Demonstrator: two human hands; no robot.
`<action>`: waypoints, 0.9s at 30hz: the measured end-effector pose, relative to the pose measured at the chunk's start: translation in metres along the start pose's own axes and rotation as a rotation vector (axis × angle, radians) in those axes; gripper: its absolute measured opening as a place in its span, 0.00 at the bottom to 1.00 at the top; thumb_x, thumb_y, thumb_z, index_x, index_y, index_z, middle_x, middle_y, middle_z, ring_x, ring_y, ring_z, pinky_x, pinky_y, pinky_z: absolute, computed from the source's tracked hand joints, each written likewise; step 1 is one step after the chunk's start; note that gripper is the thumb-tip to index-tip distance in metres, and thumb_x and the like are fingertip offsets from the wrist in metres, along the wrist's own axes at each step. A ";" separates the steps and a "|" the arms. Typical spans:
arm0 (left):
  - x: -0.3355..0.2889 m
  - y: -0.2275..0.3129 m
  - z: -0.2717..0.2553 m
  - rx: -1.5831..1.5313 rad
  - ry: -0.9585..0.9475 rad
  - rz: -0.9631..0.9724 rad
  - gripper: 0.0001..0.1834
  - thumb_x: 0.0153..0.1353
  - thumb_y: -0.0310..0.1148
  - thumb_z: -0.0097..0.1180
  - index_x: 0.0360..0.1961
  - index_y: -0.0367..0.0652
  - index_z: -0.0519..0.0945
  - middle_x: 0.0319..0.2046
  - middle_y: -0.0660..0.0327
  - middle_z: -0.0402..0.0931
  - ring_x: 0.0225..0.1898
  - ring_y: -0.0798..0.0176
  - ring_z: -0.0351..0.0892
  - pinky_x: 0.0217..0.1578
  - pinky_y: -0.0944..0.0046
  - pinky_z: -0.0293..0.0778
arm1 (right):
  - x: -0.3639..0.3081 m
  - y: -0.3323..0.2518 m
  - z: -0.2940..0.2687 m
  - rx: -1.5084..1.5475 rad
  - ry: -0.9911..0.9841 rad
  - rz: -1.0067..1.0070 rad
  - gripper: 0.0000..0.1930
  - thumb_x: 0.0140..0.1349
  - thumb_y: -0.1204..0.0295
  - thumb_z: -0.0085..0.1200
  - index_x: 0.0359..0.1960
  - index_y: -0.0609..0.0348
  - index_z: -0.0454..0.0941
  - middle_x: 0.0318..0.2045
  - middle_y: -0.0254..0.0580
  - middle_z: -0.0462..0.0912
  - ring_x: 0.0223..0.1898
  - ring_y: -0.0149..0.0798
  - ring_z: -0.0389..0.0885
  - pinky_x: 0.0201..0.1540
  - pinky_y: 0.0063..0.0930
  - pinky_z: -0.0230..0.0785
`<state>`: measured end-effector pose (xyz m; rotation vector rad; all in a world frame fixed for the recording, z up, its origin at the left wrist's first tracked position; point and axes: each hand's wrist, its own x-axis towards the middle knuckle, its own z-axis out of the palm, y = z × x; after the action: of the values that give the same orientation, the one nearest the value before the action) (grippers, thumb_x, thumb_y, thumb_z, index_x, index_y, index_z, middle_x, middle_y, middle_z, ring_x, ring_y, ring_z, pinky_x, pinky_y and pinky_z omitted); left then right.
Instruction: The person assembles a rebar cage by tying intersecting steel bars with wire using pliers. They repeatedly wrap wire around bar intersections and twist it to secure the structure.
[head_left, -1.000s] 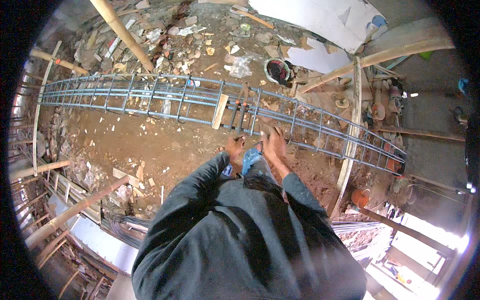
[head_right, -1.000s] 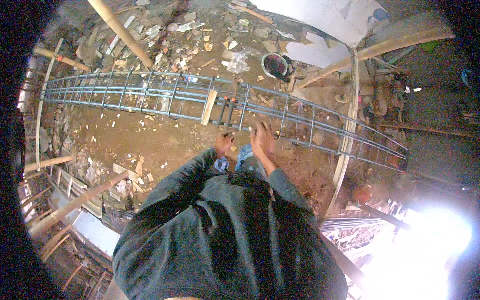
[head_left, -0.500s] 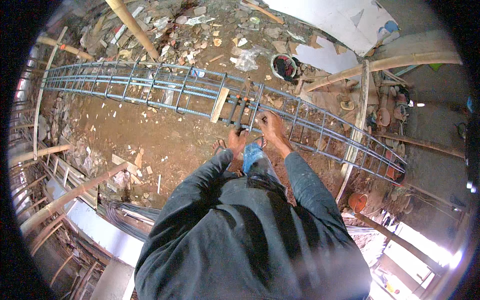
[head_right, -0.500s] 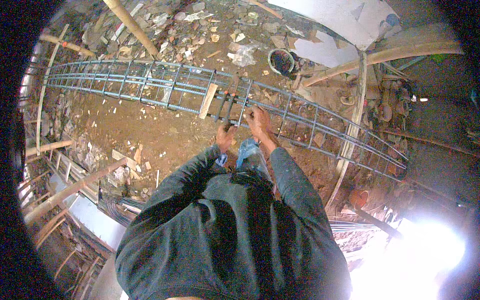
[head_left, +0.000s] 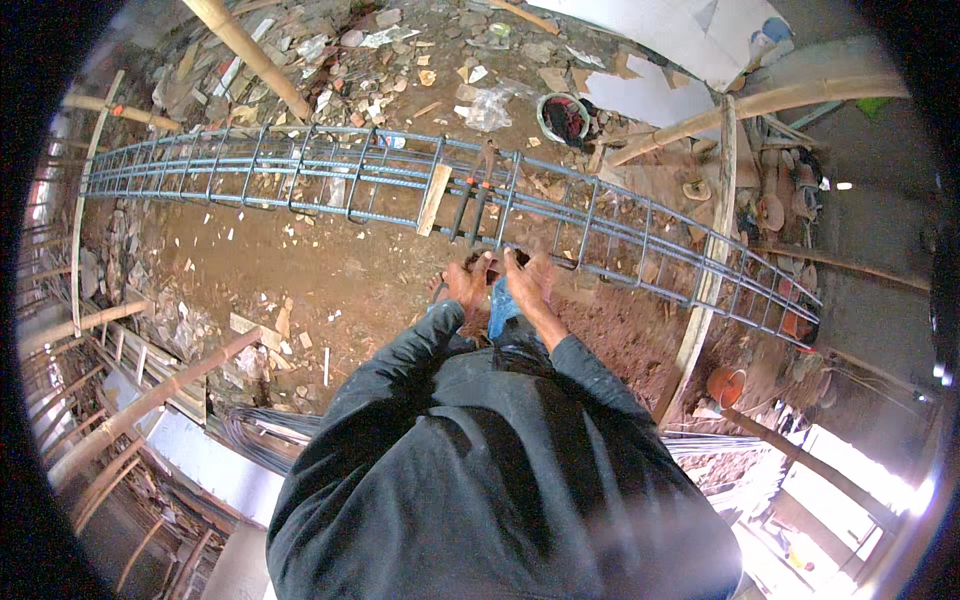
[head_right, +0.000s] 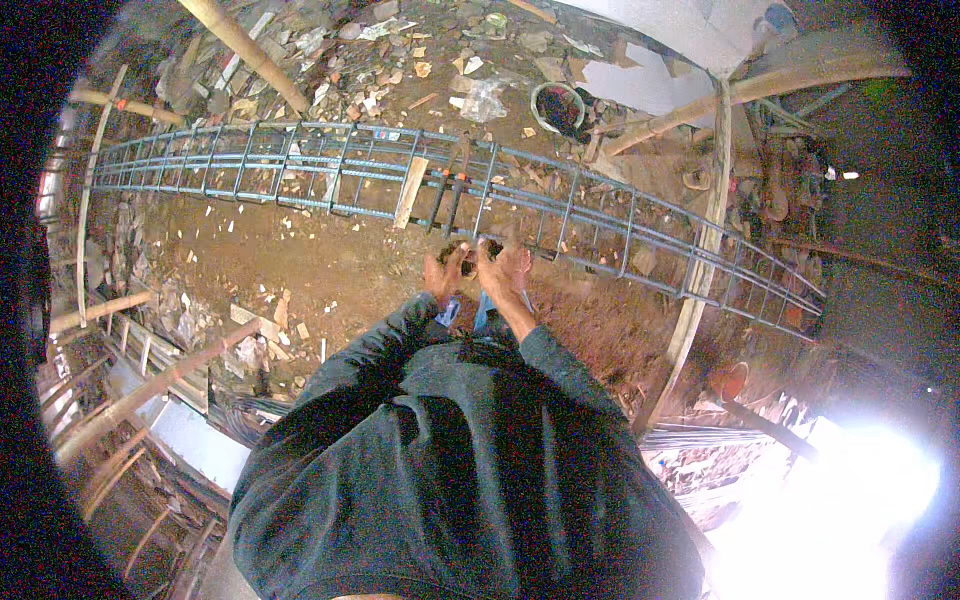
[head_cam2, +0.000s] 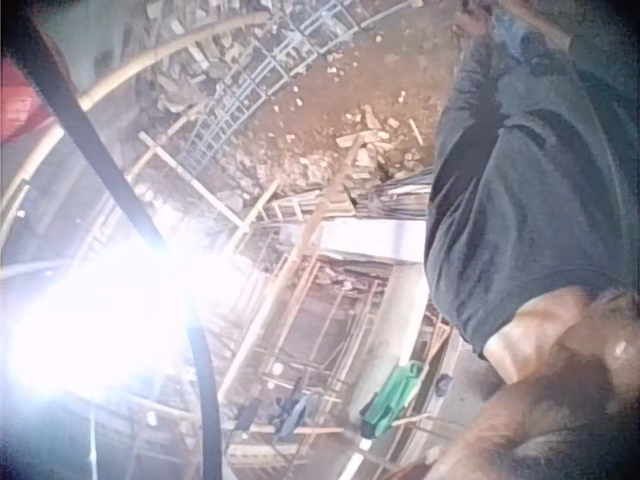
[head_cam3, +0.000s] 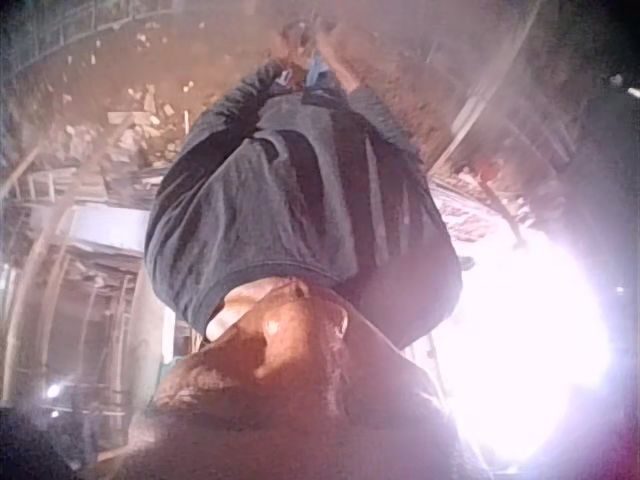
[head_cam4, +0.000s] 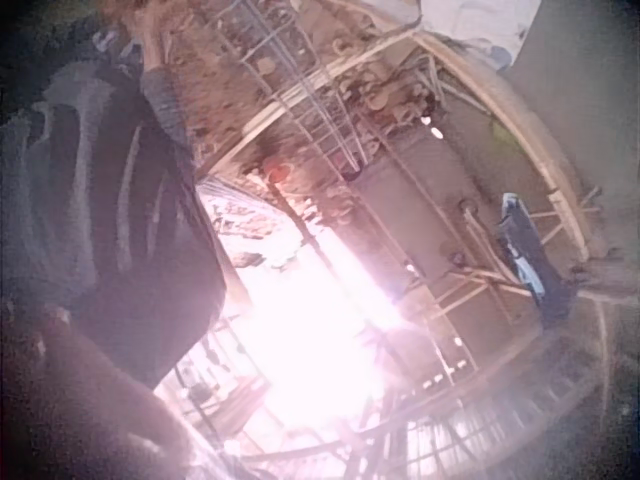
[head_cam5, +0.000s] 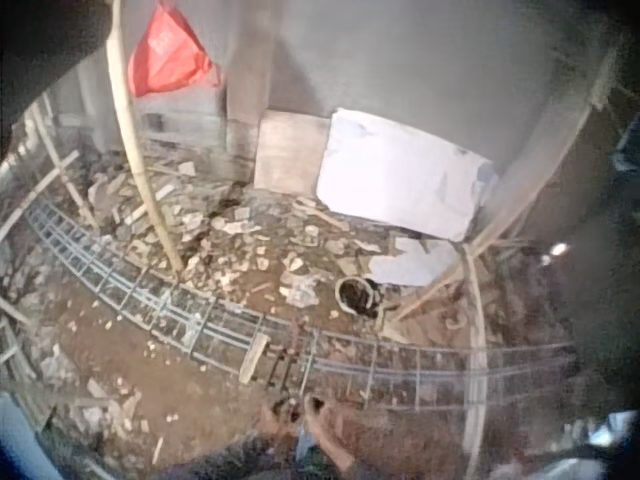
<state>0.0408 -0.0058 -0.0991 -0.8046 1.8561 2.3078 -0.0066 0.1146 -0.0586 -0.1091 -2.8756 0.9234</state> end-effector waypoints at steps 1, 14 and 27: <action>0.002 0.004 -0.002 0.012 -0.052 -0.023 0.23 0.69 0.48 0.59 0.44 0.33 0.83 0.34 0.53 0.85 0.32 0.62 0.84 0.36 0.60 0.79 | -0.005 0.005 0.005 -0.017 -0.149 0.067 0.13 0.63 0.68 0.64 0.45 0.62 0.82 0.36 0.43 0.86 0.39 0.37 0.86 0.42 0.33 0.76; 0.026 -0.032 -0.017 0.336 -0.151 0.195 0.15 0.65 0.38 0.59 0.41 0.37 0.87 0.27 0.46 0.84 0.28 0.57 0.85 0.33 0.54 0.77 | -0.037 0.028 0.022 0.343 -0.214 0.165 0.12 0.64 0.61 0.62 0.39 0.55 0.85 0.40 0.47 0.86 0.52 0.52 0.77 0.65 0.47 0.58; -0.008 0.002 0.020 0.266 0.065 -0.114 0.17 0.63 0.40 0.66 0.28 0.34 0.85 0.22 0.57 0.84 0.25 0.65 0.81 0.28 0.58 0.74 | -0.053 0.028 0.053 0.657 -0.021 0.158 0.13 0.67 0.64 0.54 0.48 0.55 0.81 0.29 0.42 0.85 0.32 0.34 0.83 0.32 0.35 0.75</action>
<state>0.0396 0.0140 -0.0910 -0.9290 2.0285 1.9356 0.0398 0.1019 -0.1224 -0.2621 -2.4460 1.8407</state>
